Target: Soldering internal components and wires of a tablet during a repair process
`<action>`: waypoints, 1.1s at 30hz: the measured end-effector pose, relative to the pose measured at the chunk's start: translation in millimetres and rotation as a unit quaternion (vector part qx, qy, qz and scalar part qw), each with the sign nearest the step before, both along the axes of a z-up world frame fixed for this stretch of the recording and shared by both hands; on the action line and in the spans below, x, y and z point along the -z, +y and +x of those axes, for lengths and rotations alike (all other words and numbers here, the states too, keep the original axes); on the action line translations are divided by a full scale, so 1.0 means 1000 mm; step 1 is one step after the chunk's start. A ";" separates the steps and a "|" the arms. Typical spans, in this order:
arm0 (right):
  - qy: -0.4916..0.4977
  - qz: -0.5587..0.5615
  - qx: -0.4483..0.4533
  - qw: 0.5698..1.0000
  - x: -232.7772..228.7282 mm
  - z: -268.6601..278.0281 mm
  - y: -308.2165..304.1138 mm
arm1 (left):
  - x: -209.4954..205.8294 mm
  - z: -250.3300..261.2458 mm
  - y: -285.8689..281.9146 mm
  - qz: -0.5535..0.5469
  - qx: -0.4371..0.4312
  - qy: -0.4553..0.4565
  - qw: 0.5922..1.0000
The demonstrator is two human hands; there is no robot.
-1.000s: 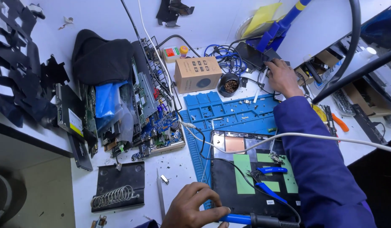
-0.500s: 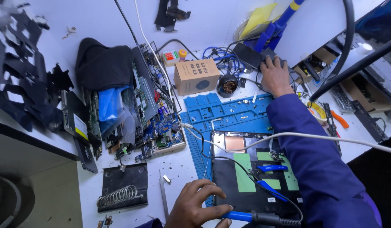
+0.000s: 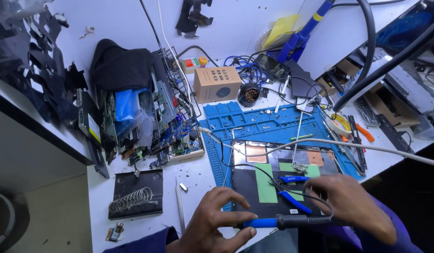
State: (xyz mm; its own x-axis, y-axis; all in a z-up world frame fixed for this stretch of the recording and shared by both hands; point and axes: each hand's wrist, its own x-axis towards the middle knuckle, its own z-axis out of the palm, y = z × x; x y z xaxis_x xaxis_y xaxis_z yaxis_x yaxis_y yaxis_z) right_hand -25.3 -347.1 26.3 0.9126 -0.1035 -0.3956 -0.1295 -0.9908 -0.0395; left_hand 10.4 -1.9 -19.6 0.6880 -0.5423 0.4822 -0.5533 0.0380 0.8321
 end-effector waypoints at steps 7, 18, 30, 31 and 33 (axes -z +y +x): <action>0.065 0.489 -0.007 0.870 0.020 -0.071 0.077 | 0.009 -0.022 -0.012 0.005 0.035 -0.023 0.999; -0.123 0.627 0.026 0.769 0.028 -0.067 0.066 | -0.026 -0.003 -0.007 0.037 0.016 -0.181 0.983; -0.193 0.655 0.084 0.725 0.080 -0.035 0.054 | 0.030 0.056 0.004 0.218 0.107 -0.187 0.952; -0.185 0.657 0.088 0.725 0.082 -0.034 0.051 | 0.031 0.058 0.004 0.220 0.108 -0.178 0.953; -0.134 0.527 0.100 0.833 0.086 -0.034 0.042 | 0.035 0.059 0.006 0.261 0.138 -0.205 0.933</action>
